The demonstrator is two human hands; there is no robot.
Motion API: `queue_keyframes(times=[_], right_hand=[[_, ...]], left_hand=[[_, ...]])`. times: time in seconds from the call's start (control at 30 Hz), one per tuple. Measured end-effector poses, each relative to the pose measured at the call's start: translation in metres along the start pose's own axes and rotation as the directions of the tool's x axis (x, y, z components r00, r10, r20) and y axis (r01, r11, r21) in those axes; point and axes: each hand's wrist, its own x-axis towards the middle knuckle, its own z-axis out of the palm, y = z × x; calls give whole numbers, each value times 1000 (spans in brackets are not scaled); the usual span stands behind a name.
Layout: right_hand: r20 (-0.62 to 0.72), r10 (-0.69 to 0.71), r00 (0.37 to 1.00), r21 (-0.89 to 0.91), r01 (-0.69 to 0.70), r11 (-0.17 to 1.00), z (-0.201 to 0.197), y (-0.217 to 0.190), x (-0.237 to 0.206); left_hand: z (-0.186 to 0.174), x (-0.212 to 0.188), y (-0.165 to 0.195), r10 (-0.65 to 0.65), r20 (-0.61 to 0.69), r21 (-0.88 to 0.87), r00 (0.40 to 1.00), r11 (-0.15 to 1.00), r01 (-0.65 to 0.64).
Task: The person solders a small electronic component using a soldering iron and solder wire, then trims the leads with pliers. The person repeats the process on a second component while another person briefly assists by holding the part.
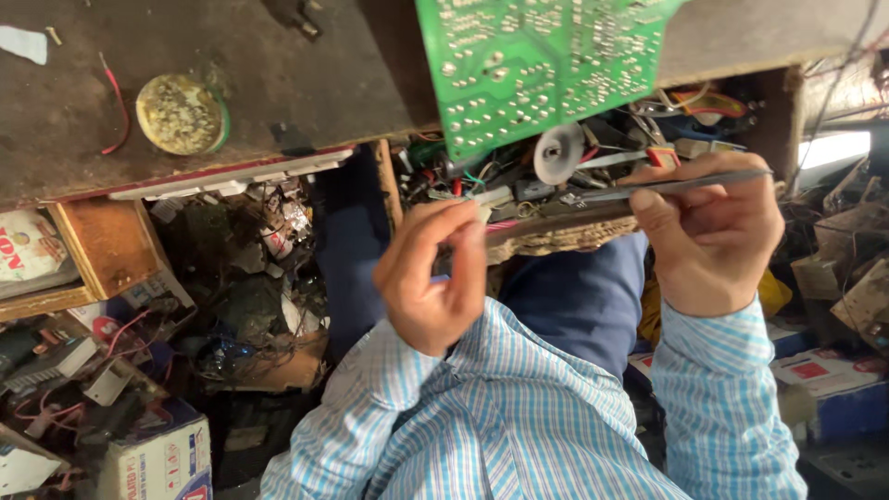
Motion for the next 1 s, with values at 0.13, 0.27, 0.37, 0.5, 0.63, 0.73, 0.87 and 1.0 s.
queue_keyframes(times=[0.13,0.27,0.37,0.5,0.63,0.73,0.87,1.0], right_hand=[[-178,-35,983,118,56,991,-26,-16,-45],[-236,-90,967,92,115,989,-58,-21,-81],[-222,-151,963,121,181,976,-82,-19,-104],[-229,-230,946,-11,234,972,-108,-11,-133],[-206,-349,914,-151,323,934,-126,-6,-157],[-272,-347,898,-60,344,937,-140,-4,-178],[-380,-153,912,165,229,959,-171,7,-207],[-393,-3,919,367,160,916,-208,35,-230]], left_hand=[[62,-34,34,-262,133,-355,956,888,293],[110,-69,51,-412,265,-493,872,719,489],[131,-93,66,-446,315,-540,838,642,545],[150,-117,84,-519,325,-566,790,563,602],[168,-134,96,-561,344,-647,753,440,623],[177,-138,99,-544,354,-671,761,419,612],[176,-131,100,-519,418,-623,746,434,651],[175,-130,105,-427,519,-634,740,389,669]])
